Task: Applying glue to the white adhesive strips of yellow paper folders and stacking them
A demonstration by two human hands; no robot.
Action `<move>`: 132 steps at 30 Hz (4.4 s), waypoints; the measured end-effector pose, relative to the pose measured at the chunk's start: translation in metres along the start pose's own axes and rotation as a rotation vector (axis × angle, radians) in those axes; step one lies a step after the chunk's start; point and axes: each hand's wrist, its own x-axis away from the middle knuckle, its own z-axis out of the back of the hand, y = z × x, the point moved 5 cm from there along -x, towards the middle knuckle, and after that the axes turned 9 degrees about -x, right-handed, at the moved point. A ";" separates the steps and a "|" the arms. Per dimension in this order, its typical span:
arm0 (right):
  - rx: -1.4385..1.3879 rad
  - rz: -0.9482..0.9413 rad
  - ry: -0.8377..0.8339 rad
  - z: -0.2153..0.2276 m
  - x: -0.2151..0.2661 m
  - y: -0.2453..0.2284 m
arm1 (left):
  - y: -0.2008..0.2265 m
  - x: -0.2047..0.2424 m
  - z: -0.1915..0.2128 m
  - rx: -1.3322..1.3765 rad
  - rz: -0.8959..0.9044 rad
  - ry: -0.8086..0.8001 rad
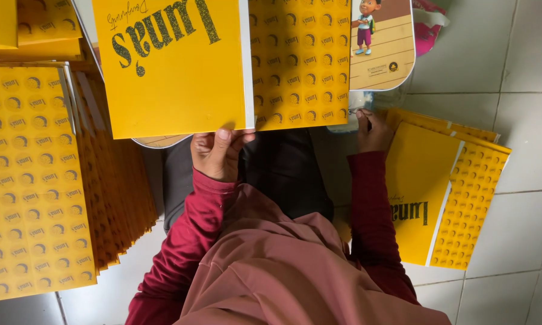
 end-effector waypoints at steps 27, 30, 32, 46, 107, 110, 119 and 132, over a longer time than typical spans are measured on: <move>-0.553 0.029 0.028 0.098 0.013 -0.189 | 0.027 0.007 -0.056 -0.049 -0.011 0.053; -0.600 0.230 0.167 0.090 0.024 -0.233 | 0.032 0.007 -0.062 -0.102 -0.014 0.047; -0.614 0.430 0.141 0.074 0.006 -0.283 | 0.021 0.003 -0.057 -0.094 -0.036 0.080; -0.555 0.898 0.114 0.035 -0.025 -0.371 | 0.013 -0.003 -0.053 -0.155 -0.098 0.141; -0.415 -0.068 0.061 0.030 0.015 -0.128 | -0.034 -0.012 0.029 -0.065 -0.113 0.113; -0.979 -0.342 -0.155 -0.023 0.052 -0.199 | -0.041 -0.017 0.034 -0.065 -0.124 0.092; -1.618 -0.575 -0.053 -0.088 0.021 -0.212 | -0.030 -0.020 0.028 -0.096 -0.180 0.048; -1.573 -0.298 0.010 -0.065 0.010 -0.287 | 0.046 -0.007 -0.032 -0.152 -0.183 0.005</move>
